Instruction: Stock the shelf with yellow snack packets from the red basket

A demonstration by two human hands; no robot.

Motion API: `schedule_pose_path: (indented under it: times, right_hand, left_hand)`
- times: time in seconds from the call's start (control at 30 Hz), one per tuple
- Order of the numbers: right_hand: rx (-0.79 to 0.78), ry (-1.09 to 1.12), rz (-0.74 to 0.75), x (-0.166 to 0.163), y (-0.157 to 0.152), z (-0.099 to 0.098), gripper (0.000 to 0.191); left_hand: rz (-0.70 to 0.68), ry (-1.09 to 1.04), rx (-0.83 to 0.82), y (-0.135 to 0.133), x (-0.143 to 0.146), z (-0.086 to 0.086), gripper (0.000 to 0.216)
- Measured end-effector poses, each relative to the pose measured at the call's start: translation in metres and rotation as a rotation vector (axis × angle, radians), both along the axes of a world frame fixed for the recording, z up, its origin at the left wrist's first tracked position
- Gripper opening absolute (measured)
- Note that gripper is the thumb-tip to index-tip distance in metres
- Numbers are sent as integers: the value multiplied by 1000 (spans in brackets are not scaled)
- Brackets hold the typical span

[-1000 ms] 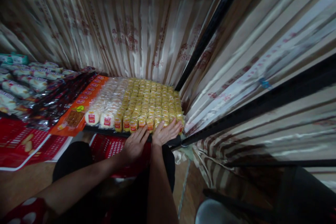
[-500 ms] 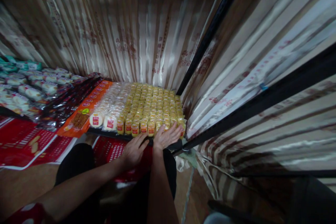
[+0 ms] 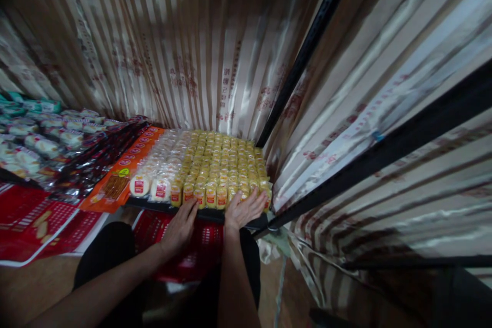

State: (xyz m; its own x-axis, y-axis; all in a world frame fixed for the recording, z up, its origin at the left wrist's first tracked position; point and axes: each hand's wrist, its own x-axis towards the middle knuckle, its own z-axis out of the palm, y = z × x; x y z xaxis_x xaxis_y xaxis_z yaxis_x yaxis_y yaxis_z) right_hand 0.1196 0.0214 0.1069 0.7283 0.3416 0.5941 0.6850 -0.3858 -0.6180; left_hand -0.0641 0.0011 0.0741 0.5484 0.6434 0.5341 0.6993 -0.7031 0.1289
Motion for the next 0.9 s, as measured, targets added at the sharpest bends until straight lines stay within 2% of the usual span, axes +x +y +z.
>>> schedule_pose_path:
  times: [0.3, 0.57, 0.73, 0.9]
  right_hand:
    - [-5, -12, -3, 0, 0, -2, 55]
    - [9, -18, -13, 1, 1, -2, 55]
    - [-10, -10, -11, 1, 1, -1, 53]
    - [-16, 2, -11, 0, 0, 0, 54]
  left_hand:
    - [0, -13, -34, -6, -1, 7, 56]
    - [-61, -38, -34, 2, 6, 14, 57]
    - [-40, -60, -83, -2, 5, 17, 54]
    - [-32, -109, -27, -1, 10, 31, 53]
